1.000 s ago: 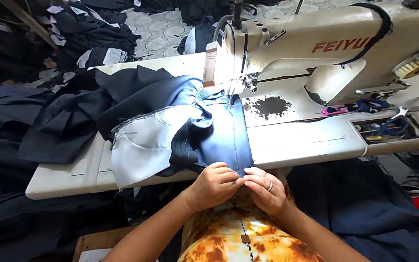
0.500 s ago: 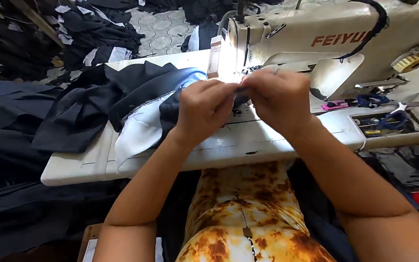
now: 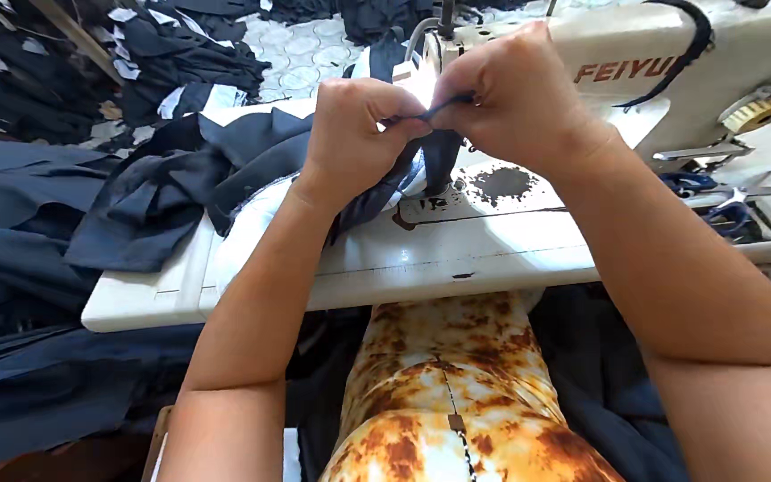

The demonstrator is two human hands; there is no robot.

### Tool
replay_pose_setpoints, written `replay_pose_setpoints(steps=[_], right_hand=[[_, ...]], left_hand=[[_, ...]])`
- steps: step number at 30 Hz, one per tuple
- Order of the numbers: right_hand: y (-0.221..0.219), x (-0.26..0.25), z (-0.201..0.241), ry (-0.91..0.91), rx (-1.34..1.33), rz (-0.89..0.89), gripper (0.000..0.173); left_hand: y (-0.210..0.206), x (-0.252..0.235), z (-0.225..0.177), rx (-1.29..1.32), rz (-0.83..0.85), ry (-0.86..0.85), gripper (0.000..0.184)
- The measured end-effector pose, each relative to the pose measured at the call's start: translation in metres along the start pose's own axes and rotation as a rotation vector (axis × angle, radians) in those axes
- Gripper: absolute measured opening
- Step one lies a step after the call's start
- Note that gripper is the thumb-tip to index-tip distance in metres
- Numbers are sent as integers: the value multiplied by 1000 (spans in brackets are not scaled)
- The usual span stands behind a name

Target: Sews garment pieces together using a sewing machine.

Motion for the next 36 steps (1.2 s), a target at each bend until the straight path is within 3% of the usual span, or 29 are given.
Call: replay_pose_setpoints(steps=[6,11,22,29,33,36], right_hand=[[-6,-2,-7,37,-157,-1,15],[-6,-4,-6,-4,-47,-81,15],[-8,-8,-7,-11,10,-86,17],[-11,-1,-8,103,3,-189,17],[-20,42,19,204,80,-343,16],[-53,124,54,237,73,-447,13]], left_hand=[[2,2,10,55,-53,33,11],[2,2,13,72,-67,43,12],[3,1,15,59,-76,39,13],[0,1,11,19,-82,-12,14],[-9,30,-16,-29,-40,-49,16],[-37,90,-45,-44,30,-158,20]])
Point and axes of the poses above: each hand's wrist, its own x-axis away from the middle knuckle, its own y-axis out of the back of the hand, z = x × y, the point moved 5 cm from there along -x, towards the middle knuckle, and after that the axes turned 10 degrees about y, right-handed, at the moved point
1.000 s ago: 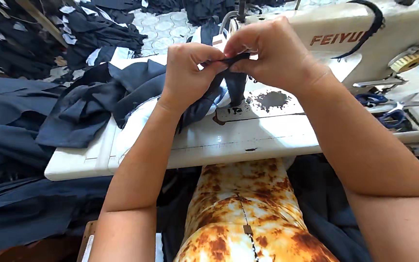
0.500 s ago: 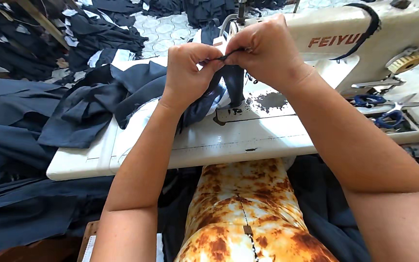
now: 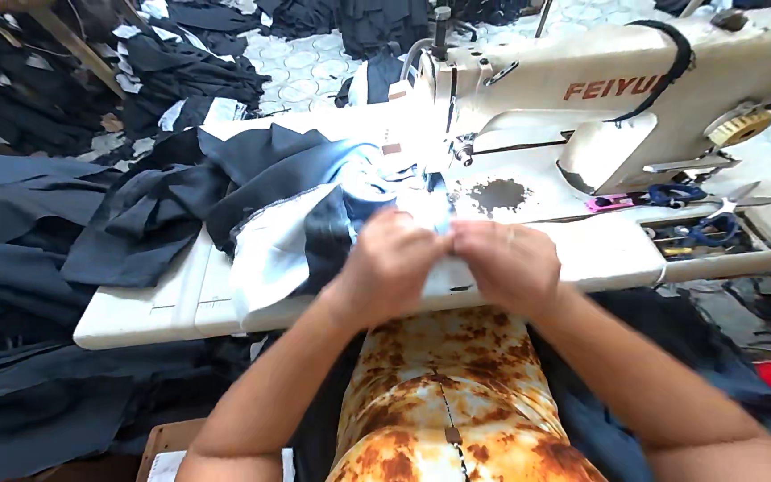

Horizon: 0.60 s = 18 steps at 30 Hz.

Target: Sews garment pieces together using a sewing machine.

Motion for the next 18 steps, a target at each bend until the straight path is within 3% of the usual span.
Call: replay_pose_setpoints(steps=[3,6,12,18], right_hand=[[-12,84,38,-104,-125,-27,10],[-27,130,53,-199,-161,-55,10],[-38,142,56,-249,-154,-94,14],[-40,137,58,-208,-97,-105,10]], left_hand=[[-43,61,-16,17,107,-44,20],[-70,94,-13,66,167,4,21],[-61,67,9,238,429,271,22],[-66,47,59,-107,410,495,32]])
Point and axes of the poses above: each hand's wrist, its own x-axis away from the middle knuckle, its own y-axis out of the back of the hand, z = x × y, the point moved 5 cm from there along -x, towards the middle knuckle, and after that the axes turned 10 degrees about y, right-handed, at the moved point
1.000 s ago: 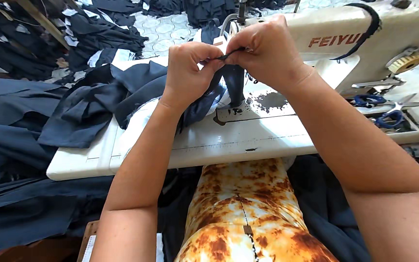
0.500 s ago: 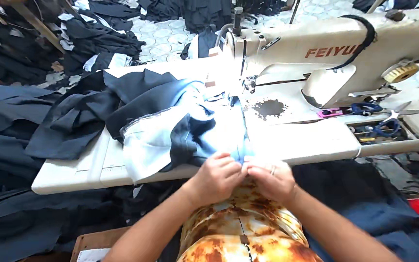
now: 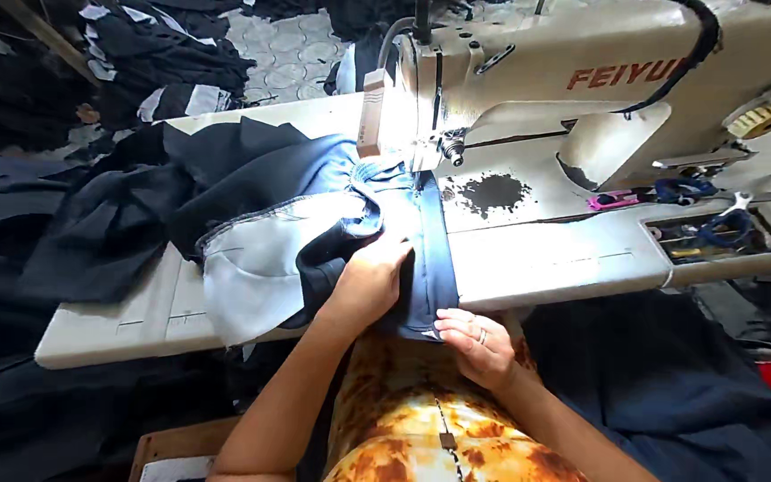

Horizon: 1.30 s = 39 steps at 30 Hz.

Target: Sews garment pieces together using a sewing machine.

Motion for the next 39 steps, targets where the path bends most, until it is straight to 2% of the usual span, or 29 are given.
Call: replay_pose_setpoints(steps=[6,12,14,17,19,22,27,39], right_hand=[[9,-17,5,93,68,23,9],[11,-9,0,70,55,53,10],[10,-6,-1,48,46,56,11],[11,-5,-1,18,28,51,11],[10,-5,-1,1,22,47,11],[10,-5,-2,-9,18,40,9],[10,-8,-2,0,58,48,10],[14,-13,6,113,102,71,8]], left_hand=[[-23,18,2,126,7,75,39],[-26,22,-7,153,-24,76,36],[-22,27,-7,228,-80,-1,31],[-13,45,-16,418,-137,-207,19],[-15,60,-24,451,-157,-281,16],[-26,76,-30,397,-255,-311,21],[-38,85,-32,345,-397,-328,10],[-34,86,-35,402,-379,-446,11]])
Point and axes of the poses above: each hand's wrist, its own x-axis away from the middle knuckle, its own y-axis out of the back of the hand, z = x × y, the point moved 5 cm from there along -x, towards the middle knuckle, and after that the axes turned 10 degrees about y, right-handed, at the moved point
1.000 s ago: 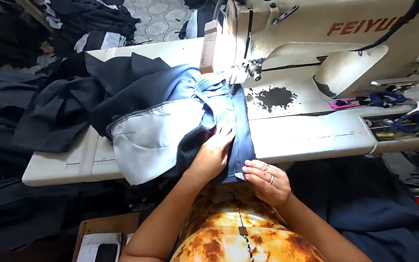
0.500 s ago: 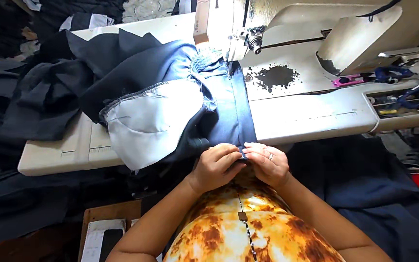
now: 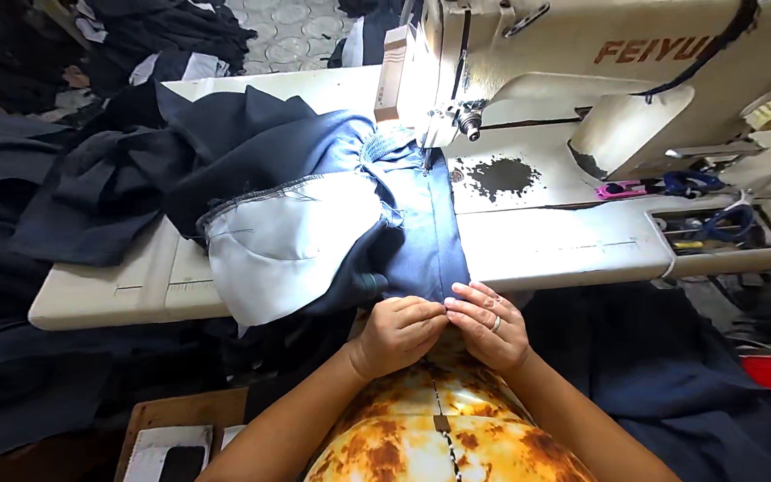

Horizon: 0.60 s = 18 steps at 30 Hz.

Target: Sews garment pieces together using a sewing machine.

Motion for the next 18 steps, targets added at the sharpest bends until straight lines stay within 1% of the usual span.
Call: replay_pose_setpoints(steps=[3,4,8,12,18], right_hand=[[0,2,-3,-12,-16,-1,10],[0,3,-3,-16,-20,4,10],[-1,7,-3,-28,-23,19,13],[-3,10,-2,-17,-3,5,13],[-3,10,1,-1,35,-10,9]], left_hand=[[6,-15,2,55,148,102,15],[9,-21,3,29,182,147,17],[10,-35,13,-274,228,327,26],[1,-31,21,-312,270,383,32],[-1,-26,20,-271,243,399,36]])
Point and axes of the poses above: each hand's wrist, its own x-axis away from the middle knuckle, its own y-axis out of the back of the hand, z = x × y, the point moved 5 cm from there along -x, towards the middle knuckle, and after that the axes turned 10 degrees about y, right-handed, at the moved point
